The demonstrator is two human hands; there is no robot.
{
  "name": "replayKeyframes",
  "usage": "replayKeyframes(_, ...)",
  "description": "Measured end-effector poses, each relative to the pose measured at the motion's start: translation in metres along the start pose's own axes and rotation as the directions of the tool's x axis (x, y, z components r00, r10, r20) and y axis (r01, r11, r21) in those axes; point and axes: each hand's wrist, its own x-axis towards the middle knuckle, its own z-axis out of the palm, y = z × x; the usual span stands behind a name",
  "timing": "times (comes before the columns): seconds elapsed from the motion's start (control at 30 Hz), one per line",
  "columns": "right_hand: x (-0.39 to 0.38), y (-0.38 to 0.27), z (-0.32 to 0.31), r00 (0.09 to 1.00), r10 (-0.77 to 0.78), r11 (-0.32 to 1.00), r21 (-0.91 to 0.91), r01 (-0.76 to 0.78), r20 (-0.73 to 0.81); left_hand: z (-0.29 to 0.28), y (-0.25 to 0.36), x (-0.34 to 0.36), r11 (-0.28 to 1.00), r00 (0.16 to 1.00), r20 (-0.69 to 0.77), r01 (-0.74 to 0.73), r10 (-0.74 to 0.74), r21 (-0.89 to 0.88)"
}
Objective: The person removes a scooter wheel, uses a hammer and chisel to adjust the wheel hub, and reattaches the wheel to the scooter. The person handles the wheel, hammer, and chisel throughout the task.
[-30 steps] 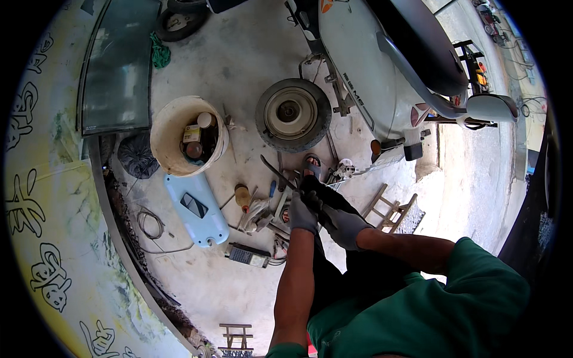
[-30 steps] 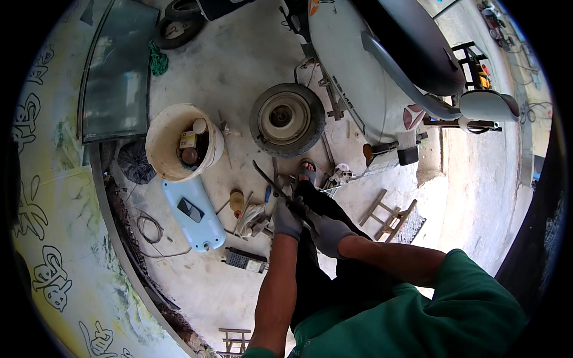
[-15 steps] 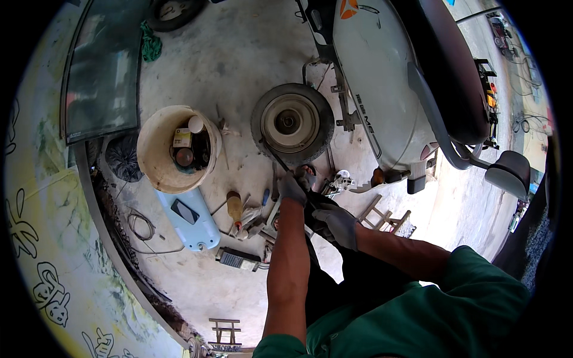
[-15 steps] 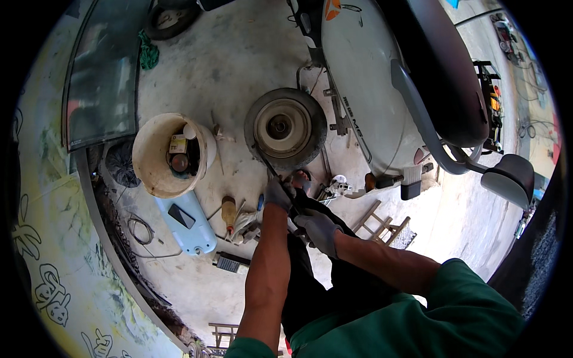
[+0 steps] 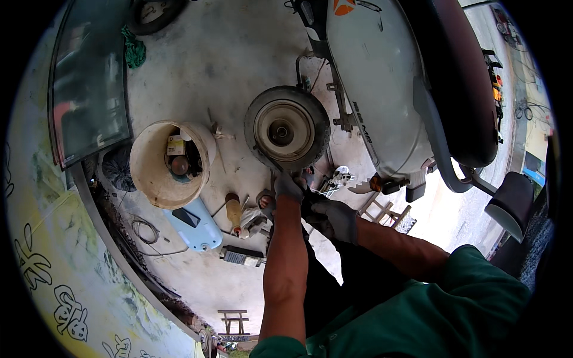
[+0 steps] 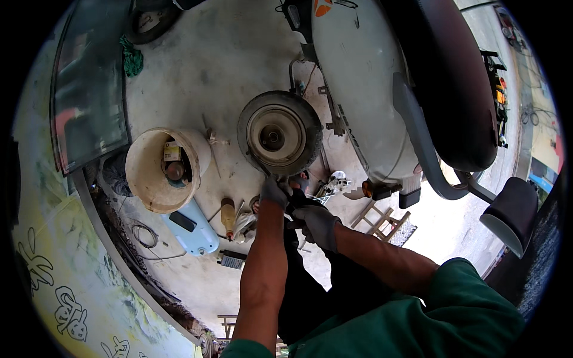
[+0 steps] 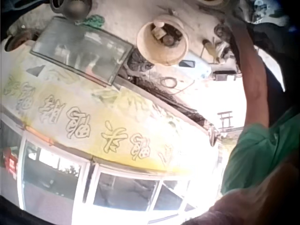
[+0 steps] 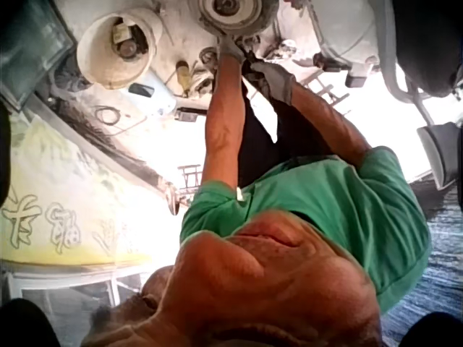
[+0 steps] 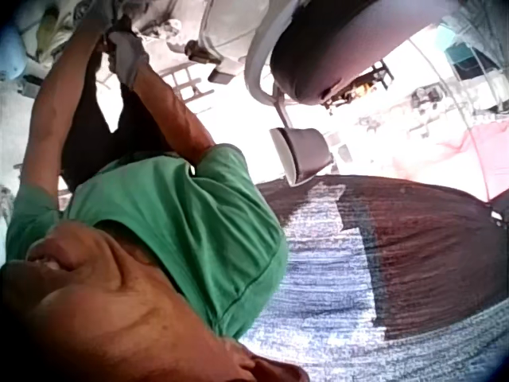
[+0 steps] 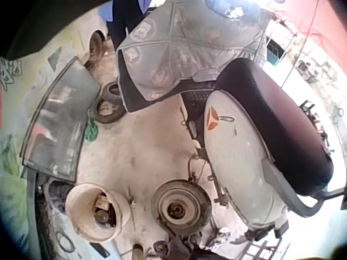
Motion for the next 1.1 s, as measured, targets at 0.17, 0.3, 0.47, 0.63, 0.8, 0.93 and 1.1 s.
replayKeyframes(0.17, -0.003, -0.028, 0.01, 0.998, 0.022, 0.999, 0.041, -0.024, 0.058, 0.012, 0.016, 0.0, 0.996, 1.0, 0.012, 0.005, -0.006, 0.086)
replayKeyframes(0.3, -0.014, -0.072, 0.029, 0.994, 0.096, 0.965, 0.242, -0.104, 0.044, 0.041, 0.038, -0.018, 0.998, 0.999, -0.019, 0.03, -0.029, 0.048)
replayKeyframes(0.47, -0.013, -0.104, 0.037, 0.998, 0.055, 0.981, 0.186, -0.051, -0.013, 0.069, 0.058, -0.015, 0.99, 0.991, -0.017, 0.132, -0.133, -0.039)
replayKeyframes(0.63, -0.004, -0.093, 0.028, 0.994, 0.105, 0.993, 0.056, -0.103, -0.04, 0.065, 0.052, -0.027, 0.995, 0.995, -0.01, 0.101, -0.101, -0.006)
replayKeyframes(0.8, -0.009, -0.054, 0.027, 0.999, 0.031, 0.999, -0.041, -0.033, -0.041, 0.042, 0.046, -0.036, 0.963, 0.968, -0.022, 0.248, -0.252, -0.109)
replayKeyframes(0.93, -0.025, -0.051, 0.046, 0.992, 0.015, 0.997, -0.077, -0.025, -0.129, 0.026, 0.046, -0.035, 0.955, 0.962, 0.072, 0.269, -0.262, -0.122)
replayKeyframes(1.1, -0.015, -0.061, 0.047, 0.996, 0.022, 1.0, 0.016, -0.021, -0.085, 0.043, 0.057, -0.038, 0.952, 0.965, -0.013, 0.255, -0.261, -0.17)
